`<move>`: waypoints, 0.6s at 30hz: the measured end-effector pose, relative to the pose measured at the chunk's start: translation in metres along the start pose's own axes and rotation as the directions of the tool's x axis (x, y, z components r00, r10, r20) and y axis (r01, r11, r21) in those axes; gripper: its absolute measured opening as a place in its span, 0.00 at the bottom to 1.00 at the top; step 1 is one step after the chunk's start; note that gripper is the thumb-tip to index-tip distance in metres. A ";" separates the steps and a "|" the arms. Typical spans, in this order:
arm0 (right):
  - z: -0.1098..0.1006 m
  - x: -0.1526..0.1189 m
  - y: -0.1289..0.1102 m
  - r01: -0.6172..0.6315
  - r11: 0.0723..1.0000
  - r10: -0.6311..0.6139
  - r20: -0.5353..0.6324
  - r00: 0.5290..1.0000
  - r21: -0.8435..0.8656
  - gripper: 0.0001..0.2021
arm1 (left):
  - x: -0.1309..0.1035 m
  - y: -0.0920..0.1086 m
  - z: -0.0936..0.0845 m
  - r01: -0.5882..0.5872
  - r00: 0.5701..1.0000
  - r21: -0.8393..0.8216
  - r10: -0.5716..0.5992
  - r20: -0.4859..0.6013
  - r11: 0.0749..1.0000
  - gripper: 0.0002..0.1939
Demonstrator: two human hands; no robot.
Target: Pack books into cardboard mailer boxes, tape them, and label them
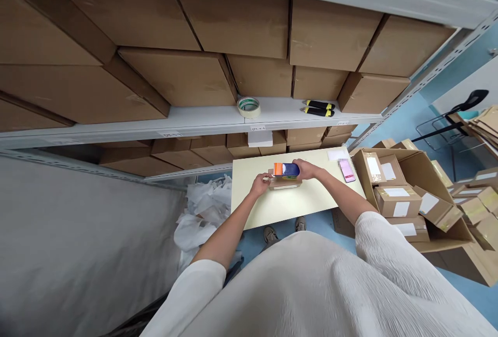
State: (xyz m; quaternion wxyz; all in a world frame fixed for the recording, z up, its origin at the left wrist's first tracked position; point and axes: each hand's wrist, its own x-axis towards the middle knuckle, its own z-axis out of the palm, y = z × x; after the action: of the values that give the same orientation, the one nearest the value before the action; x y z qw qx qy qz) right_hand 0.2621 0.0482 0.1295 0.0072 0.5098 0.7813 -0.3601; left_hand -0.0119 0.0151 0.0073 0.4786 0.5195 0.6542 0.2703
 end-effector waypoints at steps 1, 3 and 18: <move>0.001 -0.002 0.003 0.011 1.000 -0.012 -0.024 1.000 -0.018 0.26 | 0.000 0.001 0.000 0.003 1.000 0.001 -0.003 0.001 1.000 0.08; 0.003 -0.005 0.010 0.008 0.998 -0.010 -0.048 0.999 -0.055 0.25 | -0.001 0.003 -0.001 0.007 1.000 0.011 -0.007 0.008 1.000 0.07; 0.004 -0.008 0.023 -0.015 1.000 0.014 -0.049 0.999 -0.025 0.23 | -0.007 0.050 -0.011 -0.063 0.991 -0.208 0.087 0.104 0.976 0.14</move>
State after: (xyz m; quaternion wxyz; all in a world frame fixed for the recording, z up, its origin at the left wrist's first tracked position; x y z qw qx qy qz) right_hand 0.2830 0.0441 0.1170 -0.0029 0.5239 0.7820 -0.3378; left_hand -0.0006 0.0258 0.0563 0.5550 0.5065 0.5749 0.3240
